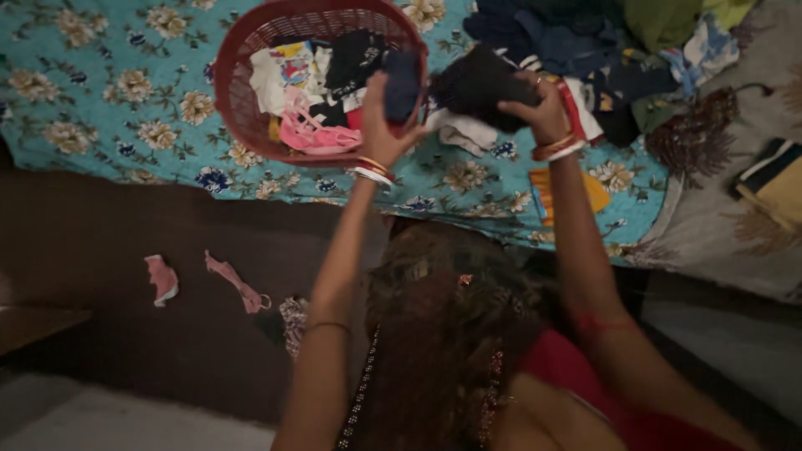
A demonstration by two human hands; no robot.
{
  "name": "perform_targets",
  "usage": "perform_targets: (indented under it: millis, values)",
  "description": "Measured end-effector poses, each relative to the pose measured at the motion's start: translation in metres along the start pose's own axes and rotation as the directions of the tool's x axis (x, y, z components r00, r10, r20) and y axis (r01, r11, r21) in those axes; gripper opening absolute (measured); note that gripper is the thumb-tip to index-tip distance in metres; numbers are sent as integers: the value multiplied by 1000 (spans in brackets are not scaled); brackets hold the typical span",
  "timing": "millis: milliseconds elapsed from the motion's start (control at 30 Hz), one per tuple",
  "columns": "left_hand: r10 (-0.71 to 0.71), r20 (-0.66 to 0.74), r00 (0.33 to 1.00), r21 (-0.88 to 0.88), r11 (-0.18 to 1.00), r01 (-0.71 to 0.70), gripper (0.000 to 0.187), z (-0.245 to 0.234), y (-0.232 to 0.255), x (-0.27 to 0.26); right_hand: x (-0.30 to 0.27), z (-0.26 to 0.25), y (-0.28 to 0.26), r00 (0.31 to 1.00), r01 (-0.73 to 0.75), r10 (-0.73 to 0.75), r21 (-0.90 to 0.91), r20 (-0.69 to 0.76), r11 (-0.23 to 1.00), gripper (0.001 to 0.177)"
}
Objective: Sort laundry into a basket and organize items on a bed.
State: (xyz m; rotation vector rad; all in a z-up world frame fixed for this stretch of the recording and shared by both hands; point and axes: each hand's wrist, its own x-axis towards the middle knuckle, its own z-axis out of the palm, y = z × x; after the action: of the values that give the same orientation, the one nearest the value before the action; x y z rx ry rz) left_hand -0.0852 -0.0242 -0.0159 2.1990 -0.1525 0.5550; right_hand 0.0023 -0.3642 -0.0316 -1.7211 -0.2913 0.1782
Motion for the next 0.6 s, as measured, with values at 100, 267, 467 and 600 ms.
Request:
perform_targets:
  millis: [100,267,467,600]
  values:
    - [65,82,995,-77,995,-59,130,-5,43,18,11,-4,-57,964,105,-96,-23,247,994,49]
    - [-68,343,937,-685,664,299,98,18,42,-7,37,1,-43,924,-128,-31,384,382,915,38]
    - [-375,358,855,-899,109,424,60,12,64,-28,24,54,-72,860,-495,111,760,499,421,51]
    - [-651,216,728,-917,121,380,53,19,33,-31,0,96,-68,871,-489,127,812,475,318,65]
